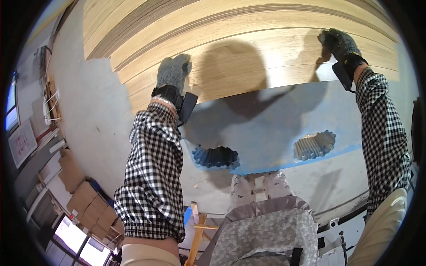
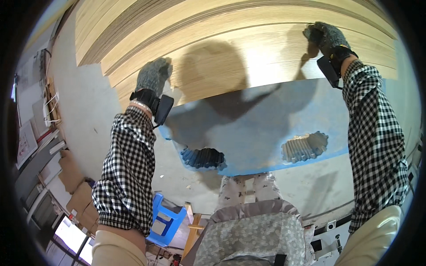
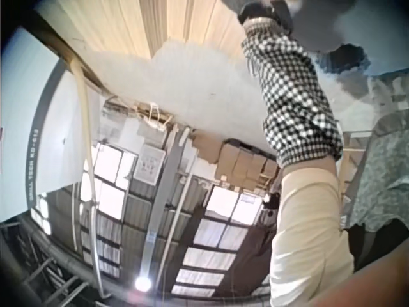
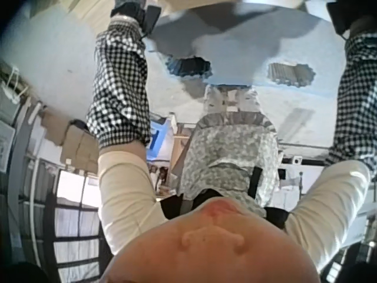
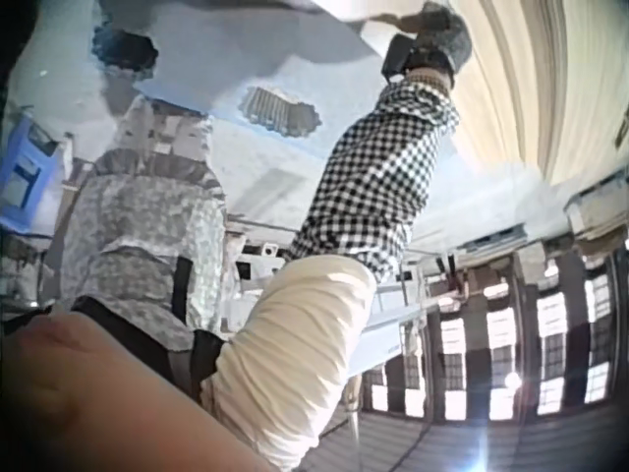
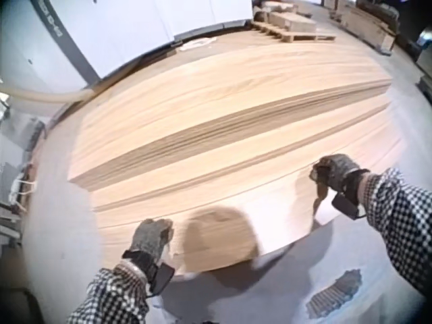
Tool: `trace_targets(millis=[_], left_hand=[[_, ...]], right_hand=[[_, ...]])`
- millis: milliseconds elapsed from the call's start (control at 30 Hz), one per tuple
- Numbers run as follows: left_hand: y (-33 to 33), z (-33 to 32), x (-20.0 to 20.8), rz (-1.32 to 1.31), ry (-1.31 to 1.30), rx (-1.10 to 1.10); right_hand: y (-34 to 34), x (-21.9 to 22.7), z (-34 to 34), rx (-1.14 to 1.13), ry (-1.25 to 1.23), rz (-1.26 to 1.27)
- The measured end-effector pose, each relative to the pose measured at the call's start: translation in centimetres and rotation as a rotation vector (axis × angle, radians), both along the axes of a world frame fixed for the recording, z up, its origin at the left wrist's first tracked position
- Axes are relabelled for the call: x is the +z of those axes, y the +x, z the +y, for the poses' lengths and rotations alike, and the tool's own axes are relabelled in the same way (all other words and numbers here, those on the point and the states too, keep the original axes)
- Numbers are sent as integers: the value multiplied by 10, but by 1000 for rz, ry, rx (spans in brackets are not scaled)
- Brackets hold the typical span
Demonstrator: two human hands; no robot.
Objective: The person picks up long, thin wooden planks from a workbench and stacks them onto a blue pallet. The person handles the planks one by one, aligning them carefully to form a neat pile. The task involves repetitive lifting and placing of the wood pieces.
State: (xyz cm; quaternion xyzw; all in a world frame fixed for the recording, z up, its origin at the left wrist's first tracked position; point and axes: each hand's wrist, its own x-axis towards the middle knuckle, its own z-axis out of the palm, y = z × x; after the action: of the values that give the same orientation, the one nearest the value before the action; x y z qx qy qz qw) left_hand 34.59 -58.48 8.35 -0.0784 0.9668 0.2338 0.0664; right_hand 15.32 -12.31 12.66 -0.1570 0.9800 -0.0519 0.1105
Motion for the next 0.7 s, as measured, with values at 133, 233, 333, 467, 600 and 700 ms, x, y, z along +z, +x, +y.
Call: trace_targets(millis=[133,233,333,467,600,700], left_hand=[[-3,-14,-14,46,88,-38],[-10,8,9,-129,128,75],[2,-6,-5,-108,148,131],[23,23,24,-68,-220,-194],[109,81,54,-38,337,122],[248,76,46,-437,305,-234]], right_hand=[[-9,-19,13,36,0,92],[-10,-31,29,34,-67,73],[-12,-35,18,-18,-272,-30],[16,-53,30,-197,-1091,-399],[172,-63,25,-168,-842,-367],[331,-63,40,261,-288,-455]])
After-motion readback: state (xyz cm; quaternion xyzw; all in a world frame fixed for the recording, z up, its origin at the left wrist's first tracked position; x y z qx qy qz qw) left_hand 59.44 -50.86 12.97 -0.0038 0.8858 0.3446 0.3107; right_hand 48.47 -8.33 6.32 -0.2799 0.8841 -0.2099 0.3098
